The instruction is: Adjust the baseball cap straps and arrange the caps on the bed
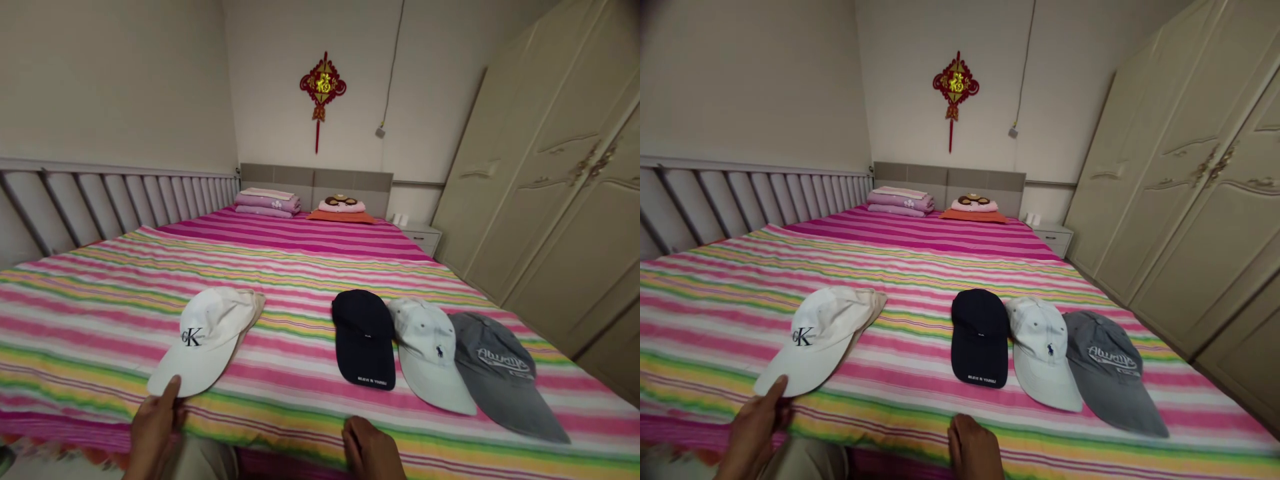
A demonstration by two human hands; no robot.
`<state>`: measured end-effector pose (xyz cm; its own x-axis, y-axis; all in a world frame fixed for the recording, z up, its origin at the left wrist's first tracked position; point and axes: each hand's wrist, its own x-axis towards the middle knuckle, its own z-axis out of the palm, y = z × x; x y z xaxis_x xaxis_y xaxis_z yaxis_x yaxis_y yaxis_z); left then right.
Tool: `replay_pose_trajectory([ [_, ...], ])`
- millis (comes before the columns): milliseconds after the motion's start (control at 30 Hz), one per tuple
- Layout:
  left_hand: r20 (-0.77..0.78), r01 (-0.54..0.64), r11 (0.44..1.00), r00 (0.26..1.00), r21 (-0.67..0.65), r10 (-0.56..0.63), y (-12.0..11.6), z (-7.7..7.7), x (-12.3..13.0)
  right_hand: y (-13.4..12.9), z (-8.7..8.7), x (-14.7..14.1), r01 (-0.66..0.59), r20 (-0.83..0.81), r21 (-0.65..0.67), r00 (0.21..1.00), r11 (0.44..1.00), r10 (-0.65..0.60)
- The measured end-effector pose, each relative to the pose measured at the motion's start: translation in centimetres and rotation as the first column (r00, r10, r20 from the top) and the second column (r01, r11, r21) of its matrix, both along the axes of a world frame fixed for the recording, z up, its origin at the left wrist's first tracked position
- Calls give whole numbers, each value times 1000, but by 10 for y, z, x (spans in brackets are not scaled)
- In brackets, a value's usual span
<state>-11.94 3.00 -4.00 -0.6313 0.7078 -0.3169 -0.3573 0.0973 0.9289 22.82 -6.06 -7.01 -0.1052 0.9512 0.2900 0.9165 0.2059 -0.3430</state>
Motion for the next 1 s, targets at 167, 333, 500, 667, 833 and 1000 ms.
replay_pose_trajectory([
  [167, 96, -37, 984, 995, 175, 20, 2, 17, -1, 1, 0, 0, 3, 5, 34, 1000, 999, -3],
  [333, 238, -67, 926, 971, 371, -25, 12, 54, 7, 1, -1, 1, 11, -20, 8, 1000, 1000, -10],
  [500, 138, 97, 845, 971, 525, -197, -1, 81, 34, 4, 9, 0, -39, -321, -97, 947, 994, 6],
  [667, 292, 281, 845, 849, 455, -440, -35, 61, 91, 22, 53, -6, -299, -855, -81, 512, 951, 88],
  [833, 519, 518, 779, 585, 352, -624, -67, 8, 144, 39, 113, -15, -462, -988, 117, -140, 879, 58],
  [1000, 504, 662, 587, 347, 466, -791, -85, -20, 166, 40, 131, -22, -316, -927, 84, -373, 945, -42],
])
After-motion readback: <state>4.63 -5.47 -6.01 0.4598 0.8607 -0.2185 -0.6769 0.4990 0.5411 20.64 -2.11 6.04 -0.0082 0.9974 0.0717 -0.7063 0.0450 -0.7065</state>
